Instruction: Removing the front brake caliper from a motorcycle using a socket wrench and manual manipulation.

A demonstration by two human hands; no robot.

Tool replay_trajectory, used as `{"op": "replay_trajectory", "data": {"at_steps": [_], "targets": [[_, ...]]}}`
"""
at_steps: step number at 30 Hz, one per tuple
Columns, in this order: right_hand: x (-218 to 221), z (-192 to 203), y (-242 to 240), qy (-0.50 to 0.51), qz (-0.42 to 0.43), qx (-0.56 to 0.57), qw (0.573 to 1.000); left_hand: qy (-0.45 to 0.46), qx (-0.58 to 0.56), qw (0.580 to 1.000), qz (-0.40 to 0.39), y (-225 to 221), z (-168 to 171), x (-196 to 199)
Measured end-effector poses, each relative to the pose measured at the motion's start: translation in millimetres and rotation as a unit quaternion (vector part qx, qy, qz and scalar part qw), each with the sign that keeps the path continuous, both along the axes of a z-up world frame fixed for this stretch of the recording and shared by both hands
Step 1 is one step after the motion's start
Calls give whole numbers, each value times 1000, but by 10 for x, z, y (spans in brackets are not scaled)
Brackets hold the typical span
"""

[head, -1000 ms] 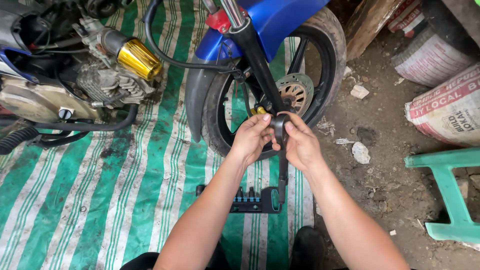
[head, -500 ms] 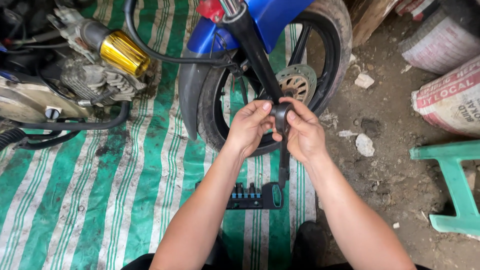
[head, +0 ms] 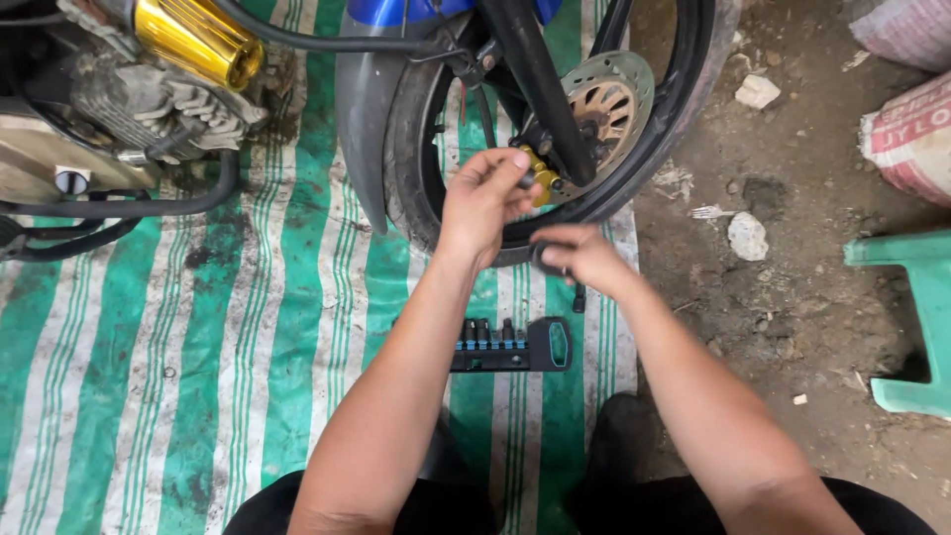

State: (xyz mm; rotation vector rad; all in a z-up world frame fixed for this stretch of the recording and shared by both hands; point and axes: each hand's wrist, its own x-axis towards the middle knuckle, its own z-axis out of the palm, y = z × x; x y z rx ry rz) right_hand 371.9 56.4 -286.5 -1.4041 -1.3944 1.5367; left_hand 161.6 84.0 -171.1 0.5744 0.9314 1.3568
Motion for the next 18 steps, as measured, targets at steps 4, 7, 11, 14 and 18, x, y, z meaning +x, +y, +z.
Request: {"op": "replay_trajectory", "data": {"at_steps": [4,7,11,14,18], "targets": [[-150,-759,-328,-267,129,143,944,23,17,999,-22,-2,-120,-21],[-165,-1227,-459,-374,209,161,889,96,28,995,-31,70,-156,-132],[-246,-1354,-358,-426,215,177,861,44,39,998,-1,155,53,-231],[-453,-744,-10,-420,163,155,879,9,44,999,0,224,179,-247],[-605,961,463,-251,155,-21,955,-47,55,997,-11,308,353,-302]]}}
